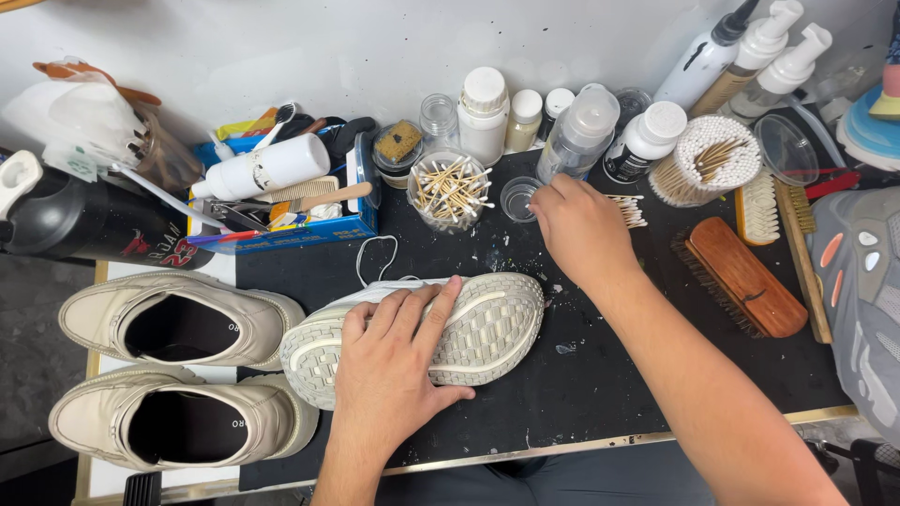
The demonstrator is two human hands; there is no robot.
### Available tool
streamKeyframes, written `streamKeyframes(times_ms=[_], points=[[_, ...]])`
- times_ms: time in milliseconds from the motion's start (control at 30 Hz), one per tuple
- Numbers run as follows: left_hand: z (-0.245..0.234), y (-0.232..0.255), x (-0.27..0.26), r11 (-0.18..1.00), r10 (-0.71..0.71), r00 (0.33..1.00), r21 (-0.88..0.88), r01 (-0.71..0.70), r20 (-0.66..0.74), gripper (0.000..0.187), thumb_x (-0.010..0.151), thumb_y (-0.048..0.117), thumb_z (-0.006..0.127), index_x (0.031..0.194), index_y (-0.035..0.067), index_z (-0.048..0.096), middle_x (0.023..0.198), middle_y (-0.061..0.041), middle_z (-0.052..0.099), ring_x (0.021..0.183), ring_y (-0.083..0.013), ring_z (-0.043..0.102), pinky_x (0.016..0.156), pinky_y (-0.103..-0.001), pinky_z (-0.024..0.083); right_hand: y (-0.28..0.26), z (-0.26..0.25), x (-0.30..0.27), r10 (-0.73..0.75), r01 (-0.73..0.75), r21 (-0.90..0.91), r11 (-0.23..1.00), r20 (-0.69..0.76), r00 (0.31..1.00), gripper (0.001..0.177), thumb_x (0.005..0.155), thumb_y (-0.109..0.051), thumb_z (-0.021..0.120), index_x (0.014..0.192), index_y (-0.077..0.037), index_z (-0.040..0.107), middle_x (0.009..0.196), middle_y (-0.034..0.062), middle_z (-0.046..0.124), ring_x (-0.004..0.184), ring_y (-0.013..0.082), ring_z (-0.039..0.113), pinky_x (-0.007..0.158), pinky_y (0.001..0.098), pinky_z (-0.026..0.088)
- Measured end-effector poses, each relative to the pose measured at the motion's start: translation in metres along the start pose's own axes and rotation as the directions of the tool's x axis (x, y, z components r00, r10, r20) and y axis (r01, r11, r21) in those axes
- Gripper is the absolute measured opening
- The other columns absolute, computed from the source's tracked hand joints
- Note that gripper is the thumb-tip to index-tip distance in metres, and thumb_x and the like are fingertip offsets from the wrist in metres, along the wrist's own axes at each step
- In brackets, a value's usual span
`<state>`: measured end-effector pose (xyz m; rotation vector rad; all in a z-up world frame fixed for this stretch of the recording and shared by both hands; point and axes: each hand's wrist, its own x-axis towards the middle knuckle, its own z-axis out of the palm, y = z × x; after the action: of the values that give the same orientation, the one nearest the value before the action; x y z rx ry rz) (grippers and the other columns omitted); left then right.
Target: The person pours a clear liquid into a small container and uses cotton swabs to clean the soles of two different sneakers. They first clean the brown sole of a pink sneaker, then switch to a white sneaker, meticulously scrubbing the tread patterns and edges with the swabs.
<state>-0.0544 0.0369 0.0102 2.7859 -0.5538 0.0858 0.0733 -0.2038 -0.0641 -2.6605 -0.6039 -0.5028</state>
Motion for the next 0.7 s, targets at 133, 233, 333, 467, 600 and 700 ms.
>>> streamKeyframes(times_ms=[133, 233, 333, 467, 600, 700], points=[[0.001, 0.0, -0.002, 1.0, -0.005, 1.0, -0.017, 0.005, -0.006, 0.126, 0.038, 0.053, 0.092, 0.149, 0.016, 0.044, 0.13, -0.008, 0.061, 0.119, -0.028, 0.054, 0.096, -0.048, 0.035, -0.002, -0.002, 0.006, 0.007, -0.007, 0.043, 0.999, 0.008, 1.0, 0.007, 0.088, -0.01, 0.074, 0.091, -0.004, 0.071, 0.089, 0.0112, 0.064, 0.089, 0.0322, 0.068, 0.075, 0.0442, 0.055], [0.001, 0.0, 0.0, 1.0, -0.01, 1.0, -0.022, 0.01, -0.002, 0.126, 0.038, 0.053, 0.092, 0.149, 0.016, 0.044, 0.129, -0.008, 0.061, 0.118, -0.0276, 0.055, 0.094, -0.048, 0.036, -0.004, -0.021, -0.01, 0.083, -0.074, 0.165, 0.984, -0.045, 0.996, 0.01, 0.093, -0.011, 0.072, 0.094, -0.002, 0.069, 0.09, 0.0111, 0.067, 0.085, 0.031, 0.068, 0.074, 0.0421, 0.054], [-0.001, 0.0, 0.003, 1.0, -0.016, 1.0, -0.018, 0.016, 0.018, 0.128, 0.038, 0.052, 0.092, 0.15, 0.016, 0.044, 0.13, -0.007, 0.061, 0.117, -0.0271, 0.055, 0.094, -0.048, 0.036, -0.004, -0.032, -0.041, 0.212, -0.219, 0.542, 0.812, 0.076, 0.974, 0.011, 0.099, -0.012, 0.064, 0.1, -0.001, 0.065, 0.09, 0.006, 0.071, 0.079, 0.0186, 0.07, 0.071, 0.0327, 0.056], [-0.004, -0.001, 0.01, 1.0, -0.013, 0.999, -0.012, 0.014, 0.033, 0.128, 0.036, 0.053, 0.092, 0.149, 0.015, 0.045, 0.128, -0.006, 0.062, 0.115, -0.0262, 0.056, 0.093, -0.047, 0.036, -0.006, -0.021, -0.09, 0.285, -0.408, 0.737, 0.539, 0.297, 0.912, 0.015, 0.1, -0.016, 0.063, 0.103, -0.001, 0.067, 0.081, 0.0044, 0.072, 0.071, 0.0089, 0.065, 0.065, 0.0253, 0.054], [-0.003, -0.002, 0.015, 1.0, -0.011, 0.999, -0.008, 0.011, 0.032, 0.127, 0.036, 0.053, 0.093, 0.147, 0.014, 0.046, 0.127, -0.006, 0.062, 0.114, -0.0259, 0.056, 0.092, -0.047, 0.036, -0.015, -0.003, -0.11, 0.313, -0.412, 0.77, 0.487, 0.287, 0.906, 0.015, 0.099, -0.015, 0.065, 0.104, -0.001, 0.069, 0.082, 0.0043, 0.074, 0.073, 0.009, 0.068, 0.066, 0.0244, 0.054], [-0.003, -0.002, 0.016, 1.0, -0.015, 0.999, -0.01, 0.015, 0.038, 0.128, 0.035, 0.054, 0.093, 0.148, 0.014, 0.046, 0.126, -0.006, 0.062, 0.113, -0.0259, 0.056, 0.092, -0.047, 0.036, -0.026, -0.002, -0.105, 0.285, -0.321, 0.778, 0.54, 0.189, 0.94, 0.014, 0.099, -0.013, 0.065, 0.104, -0.001, 0.068, 0.085, 0.004, 0.075, 0.079, 0.0101, 0.073, 0.071, 0.0249, 0.058]])
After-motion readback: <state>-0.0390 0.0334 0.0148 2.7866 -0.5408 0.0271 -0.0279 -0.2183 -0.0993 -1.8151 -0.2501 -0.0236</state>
